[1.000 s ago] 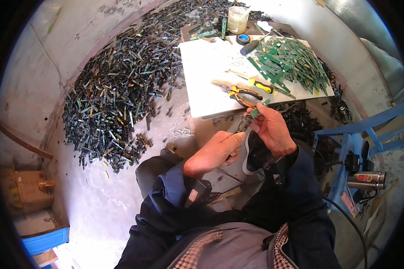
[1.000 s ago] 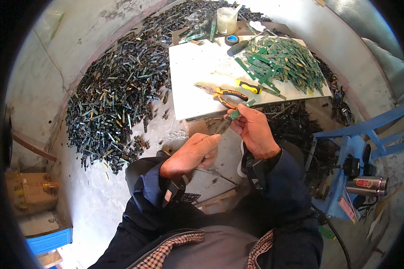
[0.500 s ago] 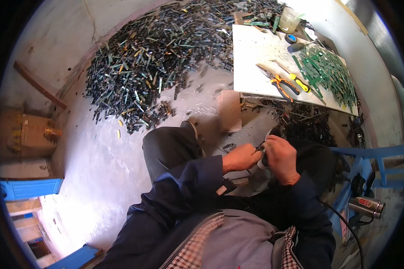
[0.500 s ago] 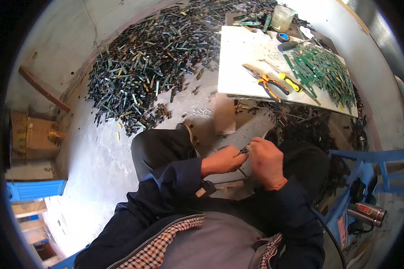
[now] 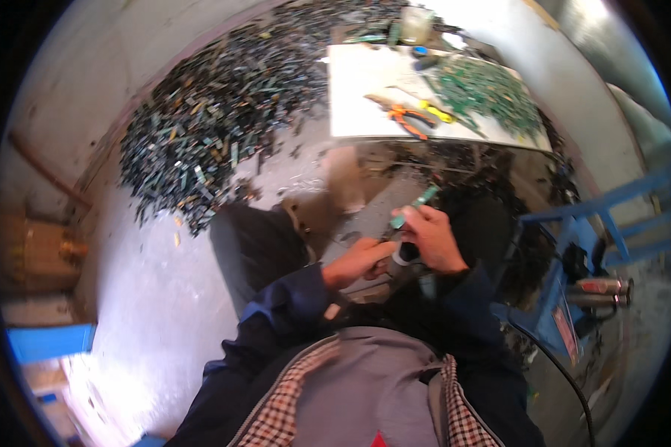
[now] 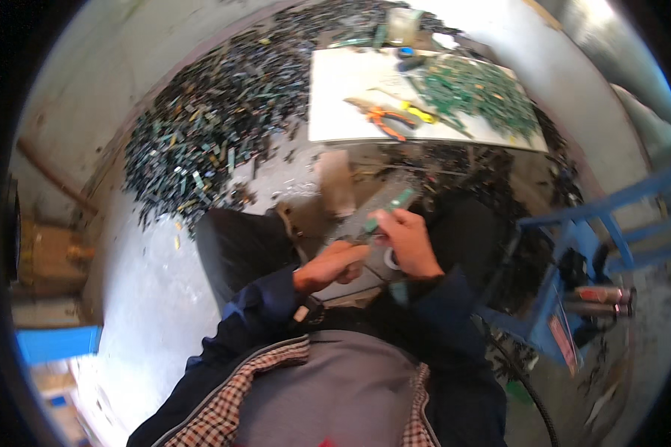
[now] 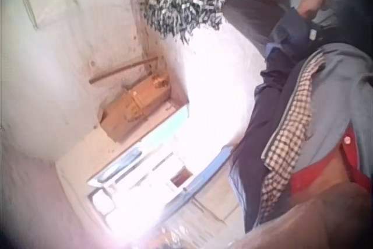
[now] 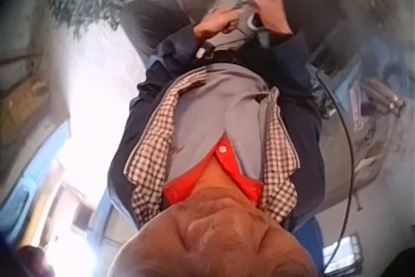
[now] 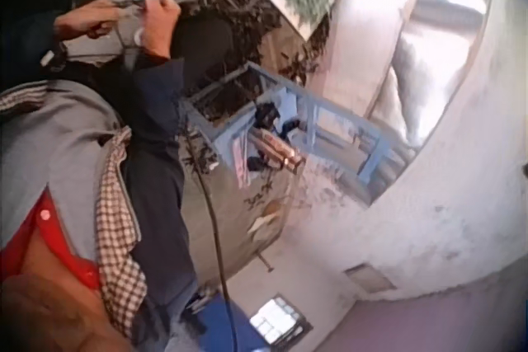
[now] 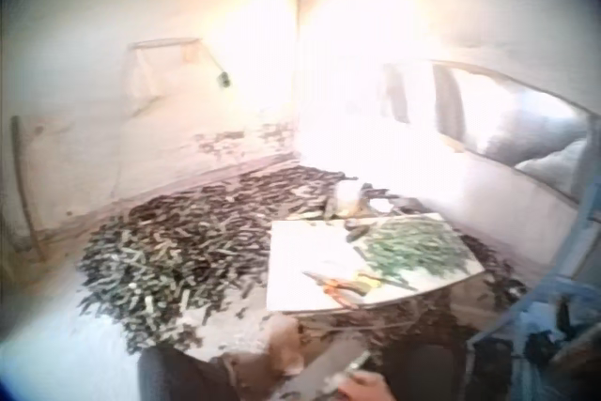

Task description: The person sits on the floor and uses pliers and a screwdriver to strip components and break apart green circuit boards. They repeatedly pick up boards, remove parts, and discard the fragments into a large pile on the floor.

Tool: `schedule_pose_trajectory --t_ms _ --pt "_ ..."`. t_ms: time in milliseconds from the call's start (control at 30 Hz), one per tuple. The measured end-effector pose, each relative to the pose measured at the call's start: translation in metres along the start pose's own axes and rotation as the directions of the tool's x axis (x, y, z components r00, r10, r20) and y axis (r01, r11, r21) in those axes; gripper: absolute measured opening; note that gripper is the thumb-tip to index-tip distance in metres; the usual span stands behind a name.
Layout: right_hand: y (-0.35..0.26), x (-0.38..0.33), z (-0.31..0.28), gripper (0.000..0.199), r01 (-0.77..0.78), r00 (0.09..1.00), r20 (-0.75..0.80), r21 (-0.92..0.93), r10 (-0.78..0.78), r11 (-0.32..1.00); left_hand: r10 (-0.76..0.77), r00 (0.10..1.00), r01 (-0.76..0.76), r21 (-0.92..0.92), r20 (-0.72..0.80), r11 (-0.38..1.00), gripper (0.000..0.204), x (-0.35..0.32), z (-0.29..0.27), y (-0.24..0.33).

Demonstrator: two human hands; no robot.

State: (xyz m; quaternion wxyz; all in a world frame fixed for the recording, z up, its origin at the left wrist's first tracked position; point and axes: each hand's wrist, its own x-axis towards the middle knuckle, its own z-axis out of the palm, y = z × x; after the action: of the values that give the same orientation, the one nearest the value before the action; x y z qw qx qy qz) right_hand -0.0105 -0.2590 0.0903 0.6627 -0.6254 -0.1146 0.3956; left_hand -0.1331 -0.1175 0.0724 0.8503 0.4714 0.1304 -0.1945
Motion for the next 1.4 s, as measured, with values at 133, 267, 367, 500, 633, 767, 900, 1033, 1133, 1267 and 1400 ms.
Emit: schedule_pose_trajectory --t_ms 133,267,367,500,633,767,900,1033,1133,1267,1400 --pt "-0.013 -0.009 0.013 0.019 0.309 0.906 -0.214 -0.256 -0.366 0.916 0.036 0.999 -0.034 0.135 -0.012 0.990 0.048 0.006 -0.008 -0.007" --pt "-0.048 -0.019 -0.017 0.013 0.533 0.520 -0.417 -0.523 -0.745 0.665 0.045 0.997 -0.033 0.169 -0.069 0.985 0.047 0.010 -0.014 -0.010" --pt "-0.074 -0.030 -0.076 0.013 0.409 0.312 -0.506 -0.692 -0.804 0.595 0.018 0.981 0.036 0.271 -0.192 0.962 0.047 0.012 -0.016 -0.014" --pt "-0.075 -0.046 -0.205 0.038 -0.096 0.297 -0.605 -0.788 -0.738 0.608 0.049 0.977 0.028 0.349 -0.209 0.937 0.044 0.016 -0.020 -0.019" --pt "-0.082 -0.058 -0.202 0.031 0.351 0.537 -0.745 -0.230 -0.396 0.908 0.069 0.957 0.037 0.358 -0.280 0.933 0.043 0.014 -0.027 -0.021" --pt "-0.078 -0.052 -0.162 0.025 0.452 0.811 -0.465 0.112 -0.356 0.885 0.054 0.953 0.046 0.316 -0.299 0.948 0.042 0.015 -0.033 -0.024" --pt "-0.072 -0.025 -0.111 0.027 0.393 0.900 -0.270 0.160 -0.343 0.905 0.056 0.943 0.049 0.307 -0.327 0.951 0.042 0.017 -0.035 -0.028" --pt "-0.066 -0.010 -0.060 0.028 0.262 0.960 -0.125 0.073 -0.252 0.962 0.076 0.932 0.034 0.292 -0.355 0.956 0.045 0.021 -0.036 -0.026" --pt "-0.057 0.000 -0.040 0.027 0.168 0.985 -0.045 0.005 -0.168 0.986 0.071 0.942 0.002 0.215 -0.328 0.977 0.048 0.020 -0.036 -0.022" --pt "-0.046 0.007 -0.025 0.026 0.080 0.995 0.061 -0.044 -0.078 0.996 0.076 0.948 -0.036 0.132 -0.308 0.991 0.052 0.017 -0.038 -0.017" --pt "-0.039 0.010 -0.019 0.024 -0.021 0.994 0.104 -0.132 0.035 0.991 0.188 0.928 -0.123 0.210 -0.322 0.970 0.054 0.015 -0.039 -0.015"
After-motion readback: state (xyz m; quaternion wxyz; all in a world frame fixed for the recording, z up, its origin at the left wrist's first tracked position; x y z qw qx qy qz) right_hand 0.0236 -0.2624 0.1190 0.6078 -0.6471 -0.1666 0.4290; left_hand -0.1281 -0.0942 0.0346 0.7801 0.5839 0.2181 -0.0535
